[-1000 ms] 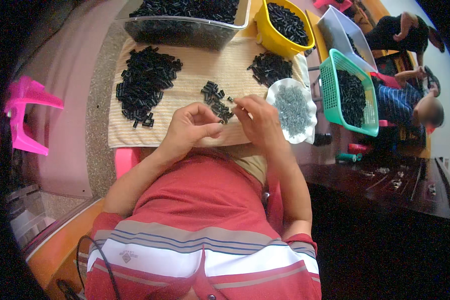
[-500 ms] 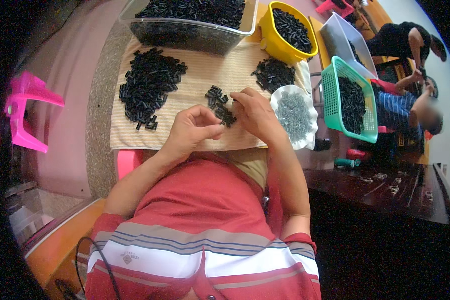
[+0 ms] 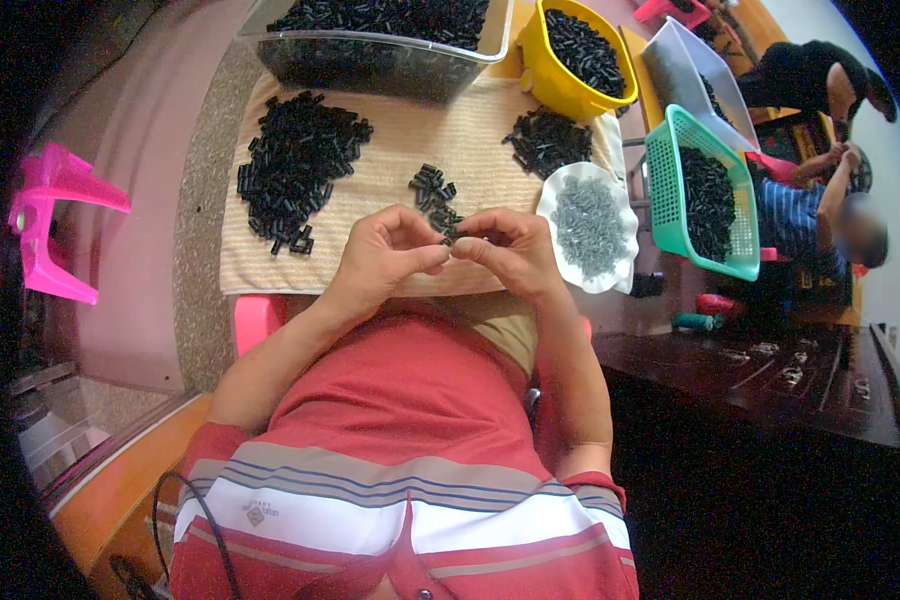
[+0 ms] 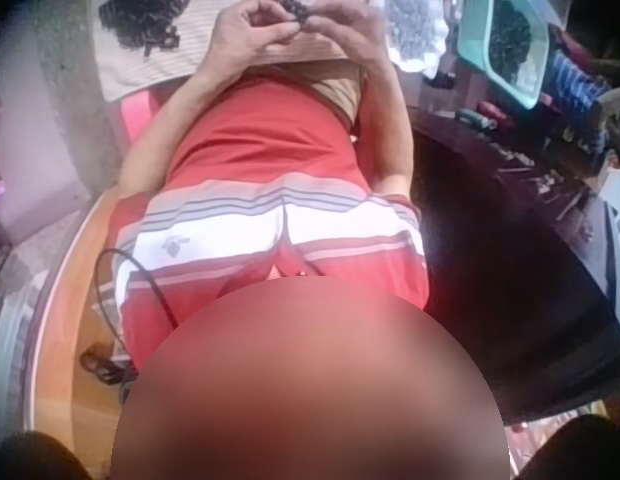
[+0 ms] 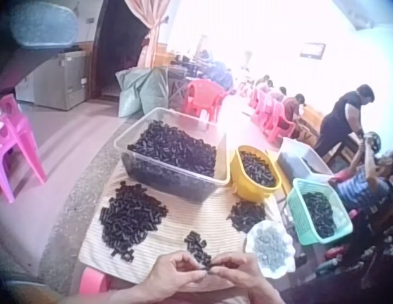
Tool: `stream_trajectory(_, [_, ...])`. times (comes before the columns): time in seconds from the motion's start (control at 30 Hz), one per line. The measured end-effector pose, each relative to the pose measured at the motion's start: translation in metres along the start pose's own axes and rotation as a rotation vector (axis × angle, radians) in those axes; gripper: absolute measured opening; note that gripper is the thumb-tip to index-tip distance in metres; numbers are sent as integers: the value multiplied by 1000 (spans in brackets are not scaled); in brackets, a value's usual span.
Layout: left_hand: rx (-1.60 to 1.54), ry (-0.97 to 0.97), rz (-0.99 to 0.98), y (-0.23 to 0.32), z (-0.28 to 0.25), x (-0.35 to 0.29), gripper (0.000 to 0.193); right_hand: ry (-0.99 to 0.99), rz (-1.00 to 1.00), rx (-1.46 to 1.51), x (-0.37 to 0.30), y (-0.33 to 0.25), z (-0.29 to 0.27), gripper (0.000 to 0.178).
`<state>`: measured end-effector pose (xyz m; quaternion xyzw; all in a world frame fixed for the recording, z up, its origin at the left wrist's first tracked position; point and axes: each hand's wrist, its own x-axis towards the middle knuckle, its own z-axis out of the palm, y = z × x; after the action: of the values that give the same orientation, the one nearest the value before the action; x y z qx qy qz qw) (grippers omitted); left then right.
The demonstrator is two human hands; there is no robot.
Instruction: The person assembles plastic parts by hand, taking small components and fitting them into black plastic connectors.
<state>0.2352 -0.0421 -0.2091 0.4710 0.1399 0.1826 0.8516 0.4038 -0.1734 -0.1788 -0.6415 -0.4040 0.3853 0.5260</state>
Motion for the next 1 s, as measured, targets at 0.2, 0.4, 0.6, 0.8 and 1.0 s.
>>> stream_trajectory(0.2, [32,-6,7,1,0,0,15,-38,-115,-78,-1,0,4,14])
stream_trajectory(0.4, [124,4,42,1,2,-3,16,-55,-191,-169,-3,-8,6,13])
stream_trajectory(0.6, [232,48,128,-4,5,-7,17,-89,-59,-178,-4,-17,8,9])
stream_trajectory(0.8, [357,49,96,-2,4,-6,17,-40,-25,-189,-7,-10,9,13])
stream_trajectory(1.0, [290,18,87,-2,2,-3,16,-40,-116,-98,-12,1,9,13])
